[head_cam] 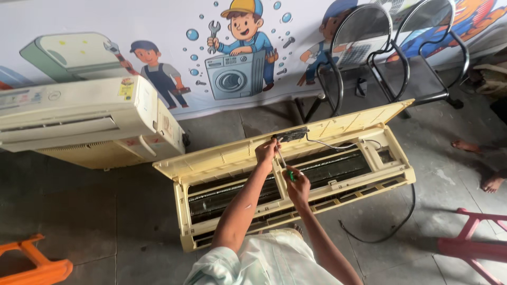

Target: The person services a split air conditioner indoor unit placed on the workshop floor. They lift off the front cover, remove the cylindrical blower drum and carry it aside, take out the mesh filter, then use a screwdriver to unscrew and work on the internal components of the unit.

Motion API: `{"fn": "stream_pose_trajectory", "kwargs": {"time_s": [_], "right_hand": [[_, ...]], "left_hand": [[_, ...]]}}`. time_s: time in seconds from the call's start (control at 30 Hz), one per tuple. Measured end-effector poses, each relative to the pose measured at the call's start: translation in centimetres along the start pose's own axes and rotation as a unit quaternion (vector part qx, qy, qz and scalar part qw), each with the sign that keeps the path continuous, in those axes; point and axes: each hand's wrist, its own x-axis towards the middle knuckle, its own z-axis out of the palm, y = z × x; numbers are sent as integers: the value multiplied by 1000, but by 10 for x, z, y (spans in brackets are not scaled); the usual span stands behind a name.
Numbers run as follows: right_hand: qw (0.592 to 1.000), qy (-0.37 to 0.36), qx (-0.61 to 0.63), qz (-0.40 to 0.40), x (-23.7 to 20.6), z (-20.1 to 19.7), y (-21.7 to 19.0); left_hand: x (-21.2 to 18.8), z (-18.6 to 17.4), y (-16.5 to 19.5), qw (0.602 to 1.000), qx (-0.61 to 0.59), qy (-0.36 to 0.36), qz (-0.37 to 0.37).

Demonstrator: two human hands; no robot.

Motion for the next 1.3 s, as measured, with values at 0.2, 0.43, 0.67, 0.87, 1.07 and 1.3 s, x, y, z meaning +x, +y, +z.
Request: {"fn": "stream_pose_trajectory", "kwargs": {"time_s": [0.2,0.43,0.67,0.87,1.07,1.3], "right_hand": [[678,-231,573,399,9,-12,4],[991,-43,-26,125,7,13,3],[779,-163,422,434,14,-20,2],[656,-205,581,436,21,-29,13],[970,-56,-9,238,14,0,10],[904,-114,272,309,13,-13,16]], "left_hand": [[0,1,3,999,-35,-10,-9],[5,12,5,1000,11,8,-16],[0,8,10,998,37,27,-38],[21,16,2,997,2,50,-57],[35,22,-5,988,-72,96,-93],[36,21,-9,991,-35,72,-105]]}}
